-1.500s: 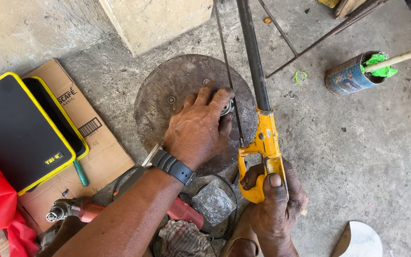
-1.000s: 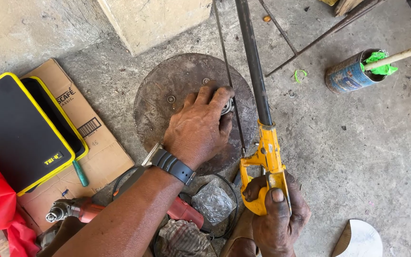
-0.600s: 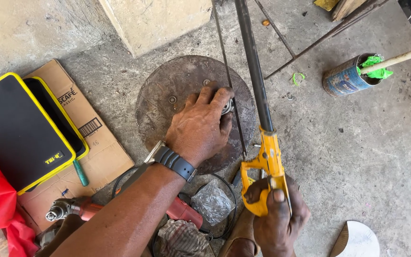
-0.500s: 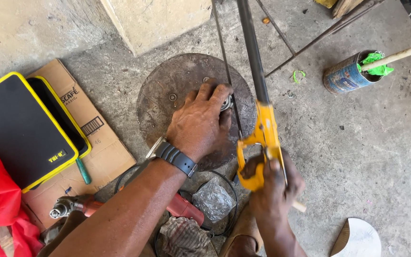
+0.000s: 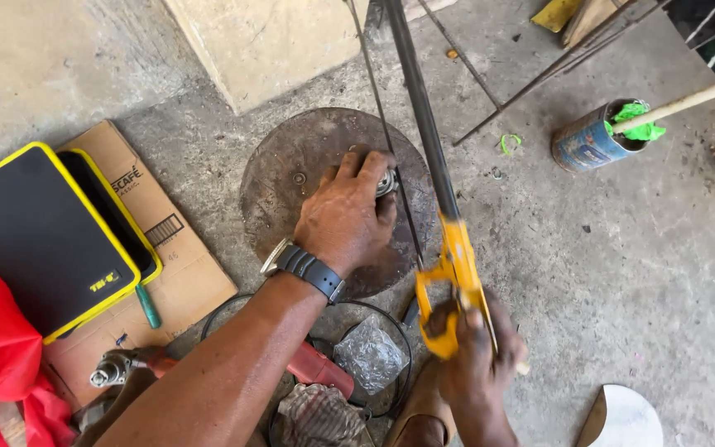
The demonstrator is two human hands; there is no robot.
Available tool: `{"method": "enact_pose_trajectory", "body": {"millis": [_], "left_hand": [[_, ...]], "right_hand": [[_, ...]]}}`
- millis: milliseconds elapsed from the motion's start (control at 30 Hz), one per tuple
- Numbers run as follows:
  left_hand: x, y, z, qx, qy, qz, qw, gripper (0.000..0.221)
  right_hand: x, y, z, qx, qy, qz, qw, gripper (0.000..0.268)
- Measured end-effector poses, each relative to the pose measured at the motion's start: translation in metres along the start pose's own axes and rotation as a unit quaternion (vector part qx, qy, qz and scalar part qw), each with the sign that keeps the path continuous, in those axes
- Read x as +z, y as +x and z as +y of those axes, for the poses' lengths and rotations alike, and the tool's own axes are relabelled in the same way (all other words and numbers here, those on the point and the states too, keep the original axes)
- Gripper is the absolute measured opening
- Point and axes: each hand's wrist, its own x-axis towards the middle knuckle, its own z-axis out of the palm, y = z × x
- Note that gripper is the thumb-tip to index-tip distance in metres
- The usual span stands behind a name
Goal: The person is completing a metal sawing task and then proceeds to use a screwdriver to disassemble or adjust an angle grinder.
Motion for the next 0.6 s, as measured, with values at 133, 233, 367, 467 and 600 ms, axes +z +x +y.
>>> {"method": "enact_pose_trajectory", "body": {"millis": [133,233,367,467,600], "left_hand": [[0.002,-0.003,0.000,-0.010,0.008,-0.042,0.999,0.039],[0.011,0.002,-0.007,-0.022,0.008,0.048,0.999,0.040],[0.013,0.001,0.000,-0.031,-0.001,0.014,0.999,0.041],[0.017,0.004,-0.008,-0.011,0.017,0.042,0.999,0.040],[0.023,0.002,-0.009,-0.033,0.037,0.066,0.997,0.041]], "right_hand": [[0.004,0.012,0.005,0.082,-0.116,0.035,0.989,0.029],[0.014,0.035,0.016,-0.094,-0.038,-0.005,0.995,0.049],[-0.012,0.001,0.000,-0.029,-0.052,0.008,0.998,0.050],[0.005,0.021,0.002,-0.024,-0.029,0.013,0.999,0.045],[0.004,0.021,-0.002,-0.025,-0.019,0.029,0.999,0.043]]}}
